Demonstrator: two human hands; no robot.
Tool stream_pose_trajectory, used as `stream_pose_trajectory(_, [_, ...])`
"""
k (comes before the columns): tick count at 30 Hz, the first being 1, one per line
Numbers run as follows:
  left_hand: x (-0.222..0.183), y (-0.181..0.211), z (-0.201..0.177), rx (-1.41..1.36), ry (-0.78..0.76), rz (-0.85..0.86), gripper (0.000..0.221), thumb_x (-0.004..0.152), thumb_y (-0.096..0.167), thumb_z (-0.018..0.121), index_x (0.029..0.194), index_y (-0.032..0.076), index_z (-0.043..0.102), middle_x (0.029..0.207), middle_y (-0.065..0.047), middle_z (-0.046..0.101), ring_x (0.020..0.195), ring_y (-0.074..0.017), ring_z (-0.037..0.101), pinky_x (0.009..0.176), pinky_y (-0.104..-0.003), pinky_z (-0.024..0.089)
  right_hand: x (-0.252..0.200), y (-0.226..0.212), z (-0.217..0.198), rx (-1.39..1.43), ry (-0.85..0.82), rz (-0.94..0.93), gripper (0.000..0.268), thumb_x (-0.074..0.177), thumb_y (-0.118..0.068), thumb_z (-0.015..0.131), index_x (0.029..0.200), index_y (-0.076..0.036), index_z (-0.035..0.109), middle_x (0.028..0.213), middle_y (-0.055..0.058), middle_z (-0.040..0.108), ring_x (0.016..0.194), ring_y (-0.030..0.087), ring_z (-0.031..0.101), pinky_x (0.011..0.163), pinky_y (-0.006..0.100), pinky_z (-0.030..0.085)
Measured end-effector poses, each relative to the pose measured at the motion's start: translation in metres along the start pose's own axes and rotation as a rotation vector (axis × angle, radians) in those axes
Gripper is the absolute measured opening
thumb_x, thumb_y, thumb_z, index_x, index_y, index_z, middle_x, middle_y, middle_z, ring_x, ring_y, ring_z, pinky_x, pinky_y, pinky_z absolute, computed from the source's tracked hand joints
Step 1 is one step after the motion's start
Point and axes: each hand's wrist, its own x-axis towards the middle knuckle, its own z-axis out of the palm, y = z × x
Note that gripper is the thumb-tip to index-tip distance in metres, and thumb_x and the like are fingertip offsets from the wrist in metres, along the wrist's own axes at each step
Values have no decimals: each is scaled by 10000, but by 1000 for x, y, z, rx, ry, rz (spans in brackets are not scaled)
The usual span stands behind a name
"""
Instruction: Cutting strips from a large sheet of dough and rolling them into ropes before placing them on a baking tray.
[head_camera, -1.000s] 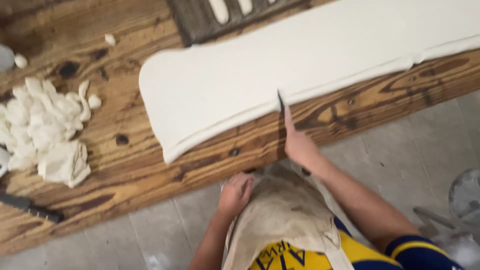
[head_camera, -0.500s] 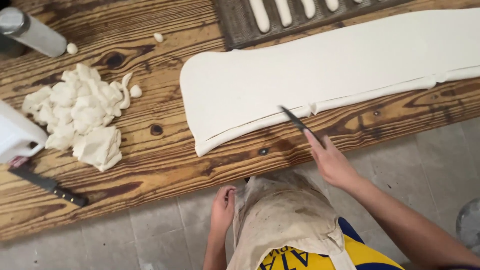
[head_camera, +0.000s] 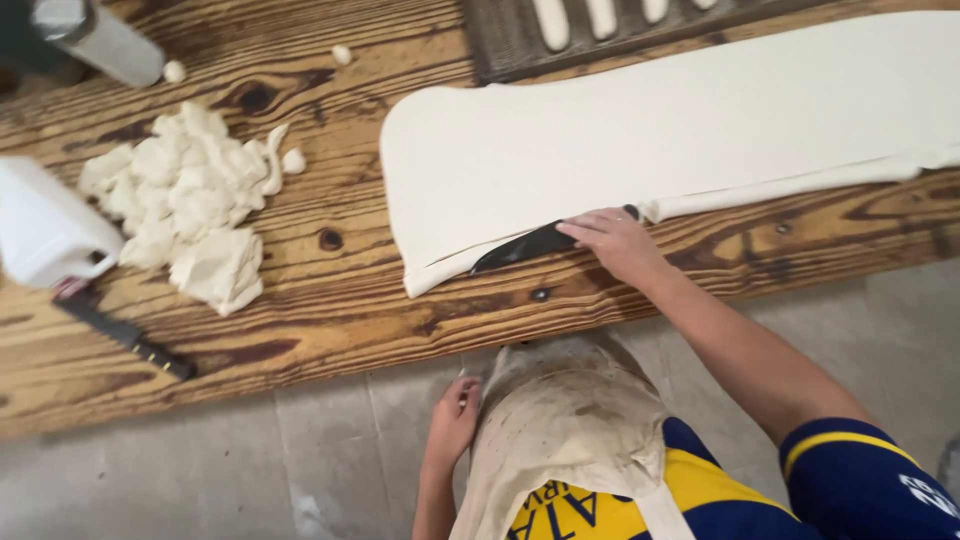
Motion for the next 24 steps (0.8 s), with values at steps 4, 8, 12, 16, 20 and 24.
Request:
stream_pose_trajectory(4, [-1,75,-16,-108,153,56,349,1027,331,514,1261,89,606,1146,-127,720,1030,-291,707,861,-402,578,-8,12,22,-44,13,58,361,987,-205,645,1346,-204,687,1251,-29,724,1134,188,667,996,368,507])
stream_pose_trajectory(8, [30,118,-13,-68,354,216,380,1086,266,487,1372,17,488,1130,-192,613,1049,-328,648,817,-437,599,-16,14,29,-23,-6,192,344,990,-356,641,1330,-336,688,1216,-121,717,1147,141,662,1003,339,493])
stream_pose_trajectory(12, [77,135,-2,-405,392,434,401,1055,166,531,1416,1,477,1193,-163,597,1123,-245,602,1008,-420,501,18,-32,-16,77,-4,392,411,979,-194,643,1365,-330,679,1274,-37,707,1182,219,657,1028,395,492])
stream_pose_trajectory(16, [98,171,6,-612,128,413,506,1024,181,579,1457,-18,409,1358,-266,586,1322,-404,540,1078,-550,441,85,-88,-90,792,-71,525,610,989,-429,578,1523,-148,488,1521,143,512,1380,345,509,1136,476,415])
stream_pose_trajectory(20, [157,157,1,-433,379,180,225,965,251,725,826,83,670,558,-17,572,492,-142,542,438,-261,388,94,-68,-105,849,-128,645,464,1076,-252,411,1518,-157,514,1381,124,662,1329,316,579,1149,479,409])
stream_pose_trajectory(24, [141,200,-99,-425,608,-28,317,1017,363,641,953,57,690,684,-80,592,570,-170,515,497,-318,384,39,-21,-103,717,-291,649,388,1065,-265,448,1363,-141,663,1229,93,756,1195,294,694,1072,469,493])
